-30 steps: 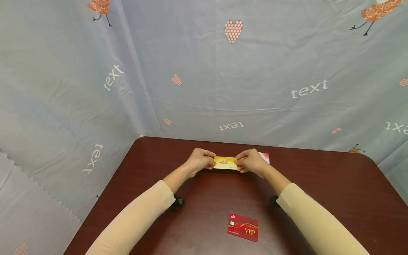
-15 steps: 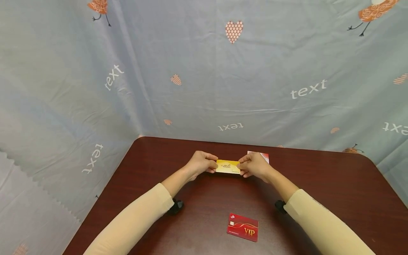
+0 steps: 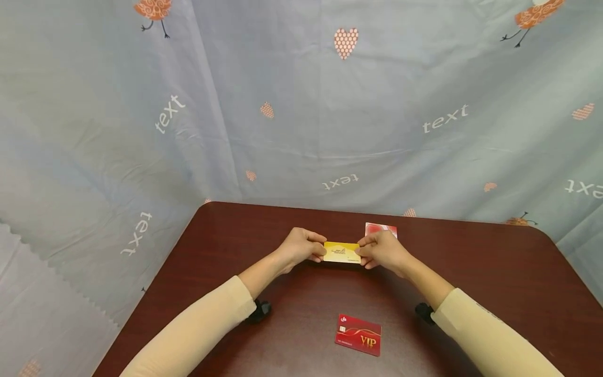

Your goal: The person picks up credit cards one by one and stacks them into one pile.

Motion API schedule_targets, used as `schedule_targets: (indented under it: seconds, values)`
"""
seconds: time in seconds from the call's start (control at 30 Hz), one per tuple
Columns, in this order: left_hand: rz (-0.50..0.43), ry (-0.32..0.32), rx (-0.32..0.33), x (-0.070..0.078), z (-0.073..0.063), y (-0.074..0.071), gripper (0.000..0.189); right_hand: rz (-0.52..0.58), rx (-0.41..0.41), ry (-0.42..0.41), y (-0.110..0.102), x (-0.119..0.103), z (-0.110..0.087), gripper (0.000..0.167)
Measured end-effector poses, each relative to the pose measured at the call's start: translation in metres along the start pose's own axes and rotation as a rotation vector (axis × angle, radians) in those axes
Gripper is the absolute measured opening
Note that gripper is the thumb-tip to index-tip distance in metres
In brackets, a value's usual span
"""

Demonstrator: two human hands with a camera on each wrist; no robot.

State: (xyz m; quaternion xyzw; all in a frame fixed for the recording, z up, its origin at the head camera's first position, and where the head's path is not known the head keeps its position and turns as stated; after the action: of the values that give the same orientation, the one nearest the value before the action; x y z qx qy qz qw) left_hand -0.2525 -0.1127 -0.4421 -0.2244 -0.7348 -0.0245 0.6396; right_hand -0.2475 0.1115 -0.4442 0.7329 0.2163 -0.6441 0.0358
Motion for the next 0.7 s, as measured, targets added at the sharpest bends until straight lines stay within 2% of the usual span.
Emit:
schedule_targets:
  seconds: [0.7]
  values:
    - [-0.016,-0.003,-0.043,0.006,-0.014,0.022,0.039,0.021,-0.023,-0.031,-0.009,0.005,-0.027,0.035]
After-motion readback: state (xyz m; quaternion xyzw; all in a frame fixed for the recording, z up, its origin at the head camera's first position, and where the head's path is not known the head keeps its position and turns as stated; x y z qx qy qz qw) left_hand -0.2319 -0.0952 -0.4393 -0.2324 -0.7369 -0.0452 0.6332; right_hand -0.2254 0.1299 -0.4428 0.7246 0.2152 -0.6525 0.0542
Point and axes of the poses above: each hand's wrist, its own z-axis towards the middle knuckle, its own y-axis out of the palm, x = y × z, the point moved 5 cm from there along z, towards the middle knuckle, and after that the axes turned 5 degrees about z, right-handed, at the moved point
